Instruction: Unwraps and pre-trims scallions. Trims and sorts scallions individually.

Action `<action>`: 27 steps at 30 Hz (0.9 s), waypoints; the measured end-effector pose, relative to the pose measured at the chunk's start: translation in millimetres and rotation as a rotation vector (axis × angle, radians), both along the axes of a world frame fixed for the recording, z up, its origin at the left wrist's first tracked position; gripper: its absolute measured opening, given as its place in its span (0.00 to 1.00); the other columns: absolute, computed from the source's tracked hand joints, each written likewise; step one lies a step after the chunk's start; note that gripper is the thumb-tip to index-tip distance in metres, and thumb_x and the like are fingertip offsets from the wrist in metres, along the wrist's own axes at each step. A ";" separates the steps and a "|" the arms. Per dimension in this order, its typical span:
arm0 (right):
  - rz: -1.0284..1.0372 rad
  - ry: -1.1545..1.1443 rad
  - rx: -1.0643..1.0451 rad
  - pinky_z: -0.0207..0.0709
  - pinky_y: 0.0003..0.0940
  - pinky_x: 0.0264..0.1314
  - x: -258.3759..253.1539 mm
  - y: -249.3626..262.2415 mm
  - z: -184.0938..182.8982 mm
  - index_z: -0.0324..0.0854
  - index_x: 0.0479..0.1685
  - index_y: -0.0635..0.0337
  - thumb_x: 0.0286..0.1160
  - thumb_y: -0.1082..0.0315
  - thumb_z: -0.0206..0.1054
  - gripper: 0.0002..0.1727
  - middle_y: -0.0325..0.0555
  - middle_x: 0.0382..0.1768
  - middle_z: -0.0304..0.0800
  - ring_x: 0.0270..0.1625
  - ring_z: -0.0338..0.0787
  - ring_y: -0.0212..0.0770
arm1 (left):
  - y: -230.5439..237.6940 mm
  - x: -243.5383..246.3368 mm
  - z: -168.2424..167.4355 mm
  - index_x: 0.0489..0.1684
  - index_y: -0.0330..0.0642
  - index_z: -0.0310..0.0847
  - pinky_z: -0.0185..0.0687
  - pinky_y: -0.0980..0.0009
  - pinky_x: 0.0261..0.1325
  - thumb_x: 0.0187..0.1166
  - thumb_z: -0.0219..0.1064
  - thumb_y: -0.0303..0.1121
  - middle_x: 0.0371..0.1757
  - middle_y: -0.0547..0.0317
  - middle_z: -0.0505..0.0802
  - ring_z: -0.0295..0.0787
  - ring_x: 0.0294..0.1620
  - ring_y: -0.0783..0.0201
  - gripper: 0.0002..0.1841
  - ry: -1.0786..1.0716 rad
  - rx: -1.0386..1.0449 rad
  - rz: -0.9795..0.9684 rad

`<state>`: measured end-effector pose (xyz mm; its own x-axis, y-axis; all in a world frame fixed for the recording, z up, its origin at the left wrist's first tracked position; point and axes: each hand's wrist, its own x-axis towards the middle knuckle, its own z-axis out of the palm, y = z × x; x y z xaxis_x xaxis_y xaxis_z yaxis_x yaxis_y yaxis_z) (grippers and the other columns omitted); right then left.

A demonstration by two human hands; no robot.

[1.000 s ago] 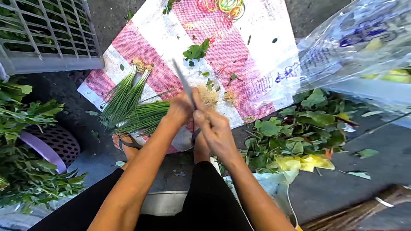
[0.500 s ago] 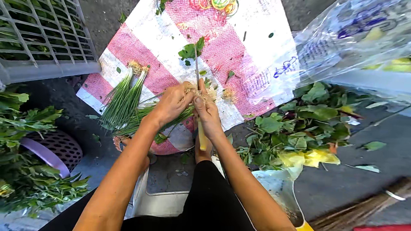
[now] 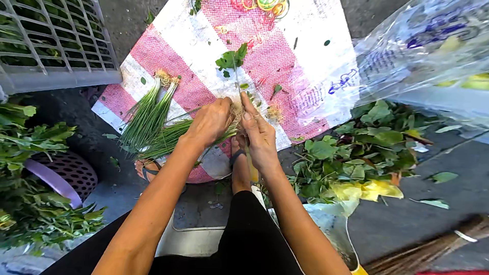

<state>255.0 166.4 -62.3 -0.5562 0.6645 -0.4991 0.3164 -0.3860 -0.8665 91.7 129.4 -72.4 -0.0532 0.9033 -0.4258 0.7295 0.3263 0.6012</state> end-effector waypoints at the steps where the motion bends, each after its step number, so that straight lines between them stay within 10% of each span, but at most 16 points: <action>1: 0.014 -0.076 0.059 0.65 0.28 0.16 0.3 0.4 -2.5 0.63 0.91 0.27 0.93 0.45 0.48 0.28 0.38 0.40 0.86 0.18 0.69 0.32 | 0.5 1.6 -0.7 0.51 0.27 0.82 0.86 0.48 0.45 0.84 0.62 0.32 0.42 0.38 0.90 0.92 0.41 0.42 0.13 0.016 0.000 0.004; 4: 0.110 -0.214 0.166 0.79 0.39 0.34 1.8 4.3 -9.5 0.60 0.93 0.26 0.91 0.40 0.48 0.31 0.39 0.58 0.91 0.34 0.84 0.36 | 0.7 12.8 0.5 0.44 0.29 0.83 0.86 0.52 0.38 0.84 0.61 0.30 0.37 0.42 0.89 0.91 0.35 0.45 0.10 0.075 0.078 -0.003; 6: 0.094 -0.207 0.200 0.71 0.35 0.20 -4.1 -0.6 -12.6 0.66 0.90 0.27 0.92 0.43 0.49 0.28 0.40 0.39 0.88 0.23 0.77 0.35 | -4.1 17.1 -0.5 0.41 0.29 0.83 0.85 0.54 0.34 0.82 0.62 0.29 0.35 0.42 0.88 0.91 0.33 0.46 0.10 0.113 0.123 0.003; 10: 0.119 -0.057 0.217 0.71 0.28 0.24 -9.0 -0.9 0.6 0.70 0.88 0.35 0.94 0.53 0.50 0.26 0.38 0.47 0.92 0.24 0.77 0.29 | -4.4 8.0 3.2 0.39 0.28 0.86 0.86 0.47 0.38 0.79 0.63 0.29 0.39 0.37 0.91 0.93 0.38 0.41 0.10 0.118 0.043 0.090; 14: 0.089 -0.052 0.278 0.80 0.27 0.38 2.7 9.2 17.6 0.69 0.89 0.41 0.94 0.55 0.51 0.26 0.36 0.67 0.88 0.38 0.84 0.26 | 10.8 -44.2 4.1 0.61 0.29 0.80 0.84 0.38 0.53 0.89 0.53 0.36 0.52 0.34 0.91 0.92 0.52 0.35 0.18 0.238 -0.210 0.286; 16: 0.147 -0.304 0.485 0.83 0.45 0.51 18.5 21.9 5.7 0.58 0.94 0.41 0.91 0.45 0.52 0.34 0.46 0.73 0.84 0.52 0.89 0.39 | 17.9 -76.2 1.9 0.67 0.29 0.78 0.80 0.35 0.61 0.91 0.50 0.39 0.57 0.32 0.90 0.89 0.59 0.33 0.22 0.295 -0.243 0.397; 18: 0.163 -0.536 0.562 0.81 0.66 0.50 37.4 32.8 -13.8 0.46 0.98 0.44 0.86 0.34 0.49 0.44 0.60 0.64 0.86 0.52 0.90 0.58 | 24.3 -100.9 2.4 0.76 0.30 0.71 0.76 0.33 0.67 0.91 0.53 0.48 0.66 0.30 0.86 0.84 0.68 0.32 0.29 0.340 -0.287 0.501; 22: 0.043 -0.726 0.570 0.81 0.61 0.38 65.5 41.0 -38.7 0.36 0.99 0.48 0.94 0.45 0.35 0.37 0.58 0.37 0.89 0.32 0.88 0.56 | 29.3 -104.7 11.8 0.97 0.39 0.30 0.54 0.24 0.76 0.75 0.72 0.53 0.95 0.34 0.48 0.48 0.92 0.31 0.58 0.494 -0.205 0.677; 27: -0.126 -0.918 0.639 0.81 0.60 0.47 70.1 44.8 -39.7 0.37 0.98 0.57 0.93 0.63 0.46 0.36 0.63 0.42 0.89 0.40 0.90 0.61 | -1.5 -17.8 -4.0 0.72 0.41 0.81 0.78 0.38 0.58 0.73 0.69 0.34 0.73 0.38 0.83 0.80 0.71 0.36 0.25 0.358 0.169 0.298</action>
<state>325.1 211.2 -102.1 -0.0640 0.9704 -0.2327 0.9263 -0.0290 -0.3758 73.9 127.9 -76.3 -0.4362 0.8811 -0.1826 0.7894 0.4721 0.3924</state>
